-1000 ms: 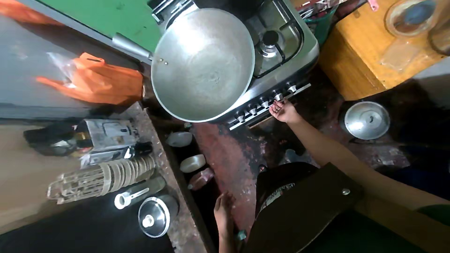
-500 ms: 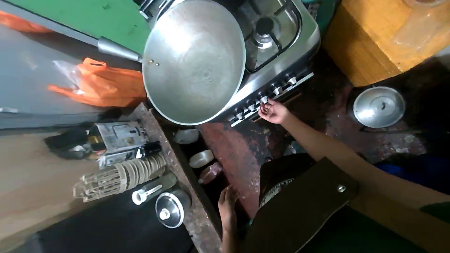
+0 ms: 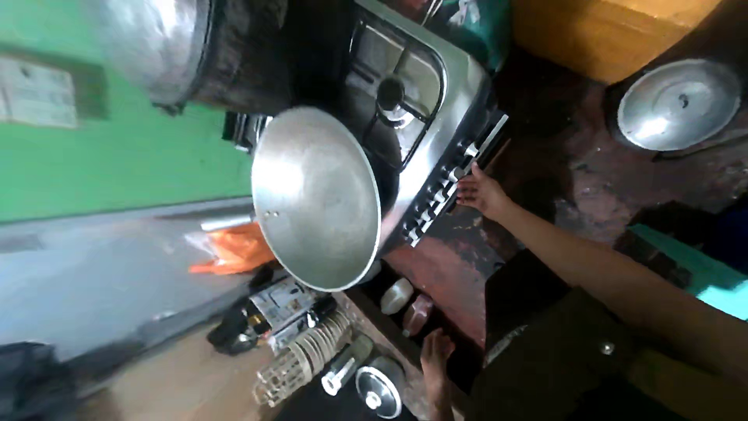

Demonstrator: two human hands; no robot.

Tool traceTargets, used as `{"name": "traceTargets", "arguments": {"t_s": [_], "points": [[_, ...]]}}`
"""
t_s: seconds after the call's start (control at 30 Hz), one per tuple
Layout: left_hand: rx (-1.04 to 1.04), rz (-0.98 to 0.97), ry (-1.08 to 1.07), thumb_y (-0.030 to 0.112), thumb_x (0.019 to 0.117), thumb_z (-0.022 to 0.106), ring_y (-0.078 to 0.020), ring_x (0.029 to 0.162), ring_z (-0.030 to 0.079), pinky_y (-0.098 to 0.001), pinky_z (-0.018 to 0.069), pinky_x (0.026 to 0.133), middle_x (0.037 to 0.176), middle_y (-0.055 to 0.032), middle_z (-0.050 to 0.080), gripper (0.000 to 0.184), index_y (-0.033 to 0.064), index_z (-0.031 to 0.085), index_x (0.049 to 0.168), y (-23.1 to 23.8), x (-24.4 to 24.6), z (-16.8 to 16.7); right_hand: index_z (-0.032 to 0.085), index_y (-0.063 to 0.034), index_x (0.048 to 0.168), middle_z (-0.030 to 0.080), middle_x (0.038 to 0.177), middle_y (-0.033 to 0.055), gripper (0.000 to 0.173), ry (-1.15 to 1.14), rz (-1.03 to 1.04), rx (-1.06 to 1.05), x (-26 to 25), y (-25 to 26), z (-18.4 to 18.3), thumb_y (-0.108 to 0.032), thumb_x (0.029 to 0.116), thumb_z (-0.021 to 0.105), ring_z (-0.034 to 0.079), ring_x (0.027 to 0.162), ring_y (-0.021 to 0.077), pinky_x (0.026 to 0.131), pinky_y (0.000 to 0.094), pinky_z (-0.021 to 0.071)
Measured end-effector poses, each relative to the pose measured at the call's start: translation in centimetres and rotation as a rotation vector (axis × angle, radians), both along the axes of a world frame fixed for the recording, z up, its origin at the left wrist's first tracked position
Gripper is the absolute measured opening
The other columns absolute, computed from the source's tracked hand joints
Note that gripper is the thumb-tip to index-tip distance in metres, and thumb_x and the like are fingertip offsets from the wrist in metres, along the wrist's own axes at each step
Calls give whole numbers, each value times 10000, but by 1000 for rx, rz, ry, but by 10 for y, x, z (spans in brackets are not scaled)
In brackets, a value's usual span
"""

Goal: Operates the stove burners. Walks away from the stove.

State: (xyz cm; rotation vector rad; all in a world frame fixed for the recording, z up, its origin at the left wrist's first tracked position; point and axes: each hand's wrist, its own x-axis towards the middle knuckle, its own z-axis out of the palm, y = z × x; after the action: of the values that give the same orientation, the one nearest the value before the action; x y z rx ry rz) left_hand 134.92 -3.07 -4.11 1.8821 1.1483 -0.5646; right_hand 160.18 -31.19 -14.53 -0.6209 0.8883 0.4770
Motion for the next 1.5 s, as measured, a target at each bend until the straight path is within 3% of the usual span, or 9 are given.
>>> {"name": "traceTargets", "arguments": {"t_s": [0.1,0.23,0.47,0.93,1.03,1.13,1.23,1.33,1.5], "points": [[20,-96,109,104,1101,401,-160,815,670,-317,573,789,1010,-187,666,320,-115,548,1283,-17,27,10,481,-24,1346,569,1063,91,418,27,-53,77,10,5,-5,-358,1099,428,620,830,155,743,327,555],[69,-294,200,126,1099,404,-178,869,681,-340,572,830,1045,-199,682,344,-107,561,1298,-25,46,14,461,-34,1367,557,1054,88,402,132,-211,273,14,8,5,-312,1078,499,628,824,152,737,302,568],[95,-466,375,123,1095,406,-136,843,683,-306,586,807,1010,-154,674,334,-110,568,1272,-26,64,-11,527,-83,1237,602,928,49,409,-131,-178,237,-9,21,-7,-447,1048,524,636,707,116,671,298,578],[49,-675,452,87,1066,410,-97,842,683,-273,581,821,984,-124,676,324,-124,570,1253,-50,71,-30,511,7,1092,554,800,58,282,-162,-167,233,-1,17,-17,-272,1066,537,576,642,97,648,255,526],[38,-705,483,93,1064,391,-108,847,684,-287,580,829,988,-133,675,338,-127,562,1257,-51,69,-33,558,-34,1064,540,773,16,276,-57,-224,472,2,9,-13,-300,1082,487,552,586,70,583,214,517],[55,-677,505,98,1065,391,-112,852,686,-290,583,828,1003,-139,675,342,-123,559,1264,-52,68,-34,554,-92,914,525,703,-9,329,106,-262,800,8,1,-14,-358,1084,461,511,527,70,525,209,483],[78,-678,522,95,1073,398,-111,853,695,-289,587,830,997,-136,683,331,-117,565,1264,-58,70,-32,547,-100,887,531,701,-12,343,106,-254,900,7,0,-20,-369,1082,461,516,531,67,533,205,484],[89,-674,541,98,1073,406,-104,848,686,-285,581,825,983,-118,682,323,-102,576,1262,-71,76,-32,555,-98,907,553,723,-10,365,25,-188,865,4,-4,-24,-386,1091,427,542,557,73,563,214,502],[68,-637,506,96,1072,420,-122,862,682,-300,577,835,1016,-139,677,323,-104,576,1272,-93,78,-25,607,-49,1092,563,816,10,475,-136,8,474,-30,6,-25,-432,1108,326,560,612,82,570,230,502]]}}
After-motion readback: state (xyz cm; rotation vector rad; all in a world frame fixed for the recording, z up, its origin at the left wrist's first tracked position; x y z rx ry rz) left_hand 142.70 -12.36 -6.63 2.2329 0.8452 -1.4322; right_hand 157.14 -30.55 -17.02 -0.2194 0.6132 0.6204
